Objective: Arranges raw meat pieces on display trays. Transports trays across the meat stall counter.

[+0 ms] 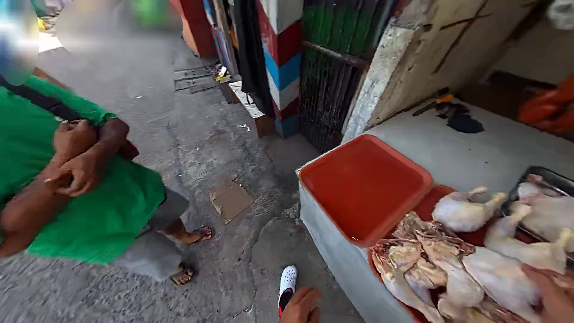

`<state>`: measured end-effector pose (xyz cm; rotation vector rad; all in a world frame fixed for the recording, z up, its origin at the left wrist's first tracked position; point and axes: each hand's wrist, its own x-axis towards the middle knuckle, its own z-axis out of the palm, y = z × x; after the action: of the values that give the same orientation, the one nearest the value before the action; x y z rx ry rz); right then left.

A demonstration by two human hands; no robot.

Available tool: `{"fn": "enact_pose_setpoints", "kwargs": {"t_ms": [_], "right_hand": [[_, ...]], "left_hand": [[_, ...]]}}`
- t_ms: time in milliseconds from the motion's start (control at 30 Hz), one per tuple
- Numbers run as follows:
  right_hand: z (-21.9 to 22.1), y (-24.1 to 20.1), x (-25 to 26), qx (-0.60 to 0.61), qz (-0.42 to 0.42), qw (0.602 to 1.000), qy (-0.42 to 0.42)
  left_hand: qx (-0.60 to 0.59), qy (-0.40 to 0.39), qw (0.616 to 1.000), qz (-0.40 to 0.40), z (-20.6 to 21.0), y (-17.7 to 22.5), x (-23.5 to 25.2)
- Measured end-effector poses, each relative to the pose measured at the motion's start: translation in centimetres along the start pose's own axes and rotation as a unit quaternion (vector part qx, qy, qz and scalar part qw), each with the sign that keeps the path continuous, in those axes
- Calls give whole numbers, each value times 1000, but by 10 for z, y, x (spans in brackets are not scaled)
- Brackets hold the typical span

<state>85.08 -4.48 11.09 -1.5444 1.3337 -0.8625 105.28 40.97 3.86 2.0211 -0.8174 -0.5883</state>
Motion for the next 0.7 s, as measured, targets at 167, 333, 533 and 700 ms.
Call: {"fn": "enact_pose_setpoints", "kwargs": {"t_ms": [167,333,533,700], "right_hand": [[35,-34,-12,5,11,979,203],[61,-111,-25,20,-102,967,232],[111,-179,11,67,-170,974,134],[151,-170,73,-3,-318,948,3]], "left_hand": [[17,-103,992,75,-66,-22,79],[62,-207,962,166,-127,-15,166],[48,-232,941,243,-122,24,233],[-79,-256,937,223,-60,88,242]]}}
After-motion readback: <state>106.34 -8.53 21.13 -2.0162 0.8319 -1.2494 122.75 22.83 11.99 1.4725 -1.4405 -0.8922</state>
